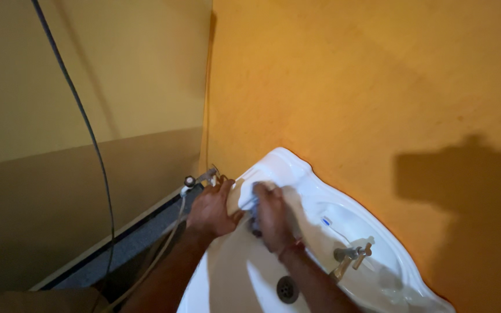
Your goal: The person wipes the edges and basin of a white bathroom sink using a cloth. They repeatedly wet the cloth under the faucet and continue wiping different sections of the sink surface.
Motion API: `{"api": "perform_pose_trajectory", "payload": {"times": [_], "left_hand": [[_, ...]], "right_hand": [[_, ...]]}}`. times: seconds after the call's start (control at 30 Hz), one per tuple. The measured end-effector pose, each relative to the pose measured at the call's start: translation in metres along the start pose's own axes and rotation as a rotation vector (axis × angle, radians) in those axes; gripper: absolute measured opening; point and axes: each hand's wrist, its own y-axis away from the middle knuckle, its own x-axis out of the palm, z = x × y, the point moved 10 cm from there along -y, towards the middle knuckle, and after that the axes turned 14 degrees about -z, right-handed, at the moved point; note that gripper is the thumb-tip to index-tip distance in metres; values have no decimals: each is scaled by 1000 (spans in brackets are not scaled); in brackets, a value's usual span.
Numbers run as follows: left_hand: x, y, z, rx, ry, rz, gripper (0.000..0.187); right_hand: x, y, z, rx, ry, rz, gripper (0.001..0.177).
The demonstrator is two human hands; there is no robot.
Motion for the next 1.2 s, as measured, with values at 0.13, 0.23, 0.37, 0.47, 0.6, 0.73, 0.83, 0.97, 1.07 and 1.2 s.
{"api": "perform_pose_trajectory", "payload": {"times": [0.13,0.23,0.37,0.47,0.6,0.73,0.83,0.97,1.07,1.2], "left_hand": [[-2,1,-1,-10,-12,-8,79],[2,1,2,-37,-21,23,78],[4,-1,5,-42,-13,20,76],[0,-1,1,5,6,-35,79],[3,1,3,-21,-26,16,78],[3,0,3,-42,-41,53,79],[0,0,3,-51,-10,23,75],[4,-1,6,-51,-28,16,72],[2,-1,2,23,7,-46,65],[3,-1,5,-14,23,-35,65]], "right_hand": [[-11,-28,12,-405,404,-18,34],[6,-27,-12,-334,490,10,30],[23,10,-37,58,-104,-13,24],[17,28,9,-404,129,-21,24],[7,-13,-14,-106,216,29,25],[0,-15,21,-595,492,-41,36],[9,-12,-15,-45,55,-15,15],[20,22,29,-476,449,-19,30],[11,29,55,-693,475,-94,37],[6,-7,34,-566,626,-55,33]]}}
